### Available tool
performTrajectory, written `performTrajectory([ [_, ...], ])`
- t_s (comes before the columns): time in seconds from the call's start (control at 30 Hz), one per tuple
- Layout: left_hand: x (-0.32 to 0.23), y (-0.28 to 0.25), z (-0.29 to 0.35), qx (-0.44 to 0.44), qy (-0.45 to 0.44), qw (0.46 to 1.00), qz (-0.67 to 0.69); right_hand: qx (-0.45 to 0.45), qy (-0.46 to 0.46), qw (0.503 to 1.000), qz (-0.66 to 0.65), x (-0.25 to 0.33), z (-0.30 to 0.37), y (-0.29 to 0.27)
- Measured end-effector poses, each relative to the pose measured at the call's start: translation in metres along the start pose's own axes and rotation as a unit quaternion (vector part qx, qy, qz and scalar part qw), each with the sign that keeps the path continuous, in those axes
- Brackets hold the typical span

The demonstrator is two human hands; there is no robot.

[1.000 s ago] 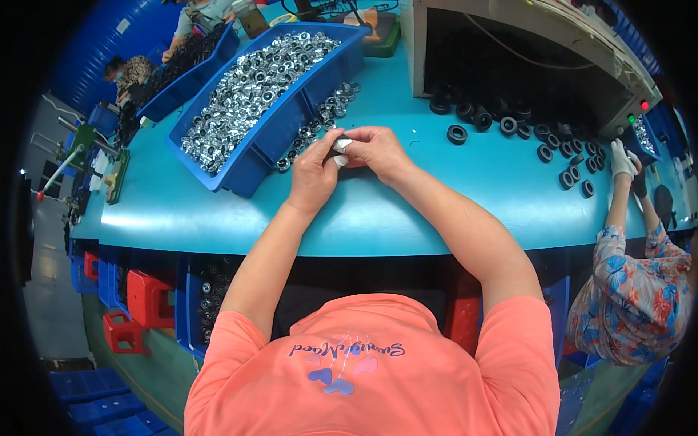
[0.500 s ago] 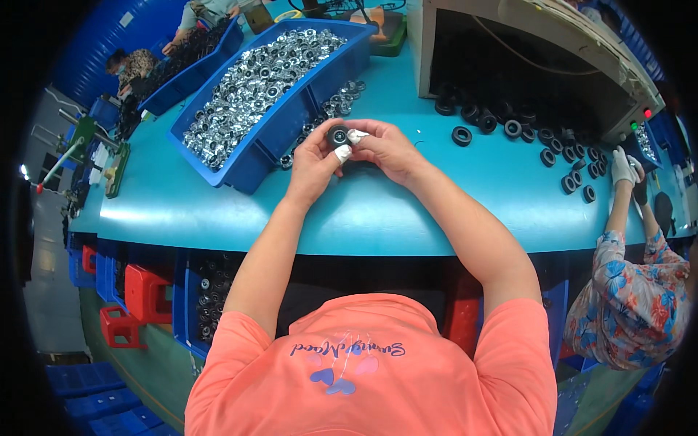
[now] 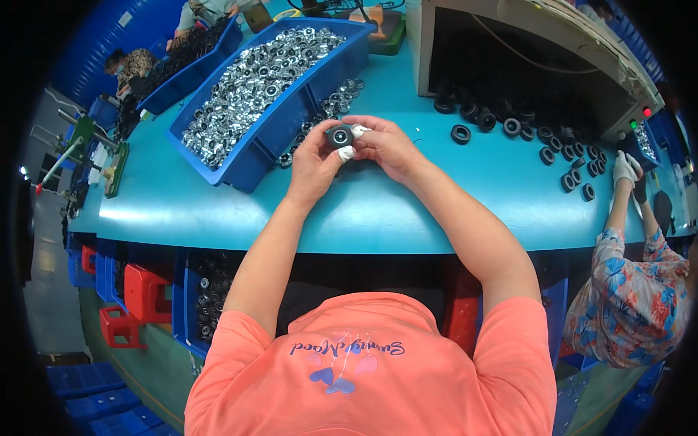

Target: Assemble small silver components and black rings at a factory workbench.

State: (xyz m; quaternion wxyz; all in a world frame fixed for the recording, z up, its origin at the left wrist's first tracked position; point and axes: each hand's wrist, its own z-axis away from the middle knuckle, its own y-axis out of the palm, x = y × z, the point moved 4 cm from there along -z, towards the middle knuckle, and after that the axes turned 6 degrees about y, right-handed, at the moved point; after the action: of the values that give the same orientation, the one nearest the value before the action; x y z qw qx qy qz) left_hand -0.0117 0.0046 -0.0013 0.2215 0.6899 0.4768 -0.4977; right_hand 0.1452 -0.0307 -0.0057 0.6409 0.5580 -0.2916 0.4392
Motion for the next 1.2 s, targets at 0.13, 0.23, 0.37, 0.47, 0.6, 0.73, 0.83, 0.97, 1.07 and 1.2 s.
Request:
performTrajectory([
  [0.13, -0.001, 0.000, 0.002, -0.006, 0.015, 0.998, -0.053, -0.018, -0.007, 0.999, 0.030, -0.001, 0.000, 0.000],
  [0.23, -0.001, 0.001, 0.004, -0.010, 0.027, 0.996, -0.081, -0.025, -0.025, 0.997, 0.074, -0.003, 0.000, -0.001],
  [0.37, -0.008, 0.001, 0.004, -0.018, 0.036, 0.993, -0.110, -0.019, -0.030, 0.993, 0.110, -0.001, 0.000, 0.000],
  [0.47, -0.004, 0.001, 0.004, -0.020, 0.042, 0.994, -0.102, -0.002, -0.020, 0.992, 0.122, 0.001, 0.002, 0.002],
  [0.6, -0.010, 0.000, 0.004, -0.012, 0.058, 0.994, -0.095, 0.023, 0.023, 0.999, 0.042, -0.004, 0.004, 0.001],
  [0.73, -0.024, 0.000, 0.002, -0.034, 0.094, 0.982, -0.161, 0.005, 0.006, 0.990, 0.139, -0.003, 0.001, -0.002],
  [0.83, -0.010, -0.006, 0.003, -0.076, 0.075, 0.976, -0.192, -0.015, -0.020, 0.986, 0.163, -0.002, 0.000, 0.001],
  [0.97, -0.021, -0.007, 0.003, -0.088, 0.080, 0.961, -0.249, -0.008, -0.021, 0.983, 0.182, 0.001, 0.004, 0.005],
  [1.07, -0.017, -0.008, 0.002, -0.091, 0.105, 0.954, -0.266, -0.011, -0.023, 0.975, 0.221, 0.004, 0.007, 0.012],
  [1.2, -0.015, -0.007, 0.002, -0.089, 0.123, 0.949, -0.278, -0.020, -0.014, 0.974, 0.224, 0.000, 0.006, 0.010],
])
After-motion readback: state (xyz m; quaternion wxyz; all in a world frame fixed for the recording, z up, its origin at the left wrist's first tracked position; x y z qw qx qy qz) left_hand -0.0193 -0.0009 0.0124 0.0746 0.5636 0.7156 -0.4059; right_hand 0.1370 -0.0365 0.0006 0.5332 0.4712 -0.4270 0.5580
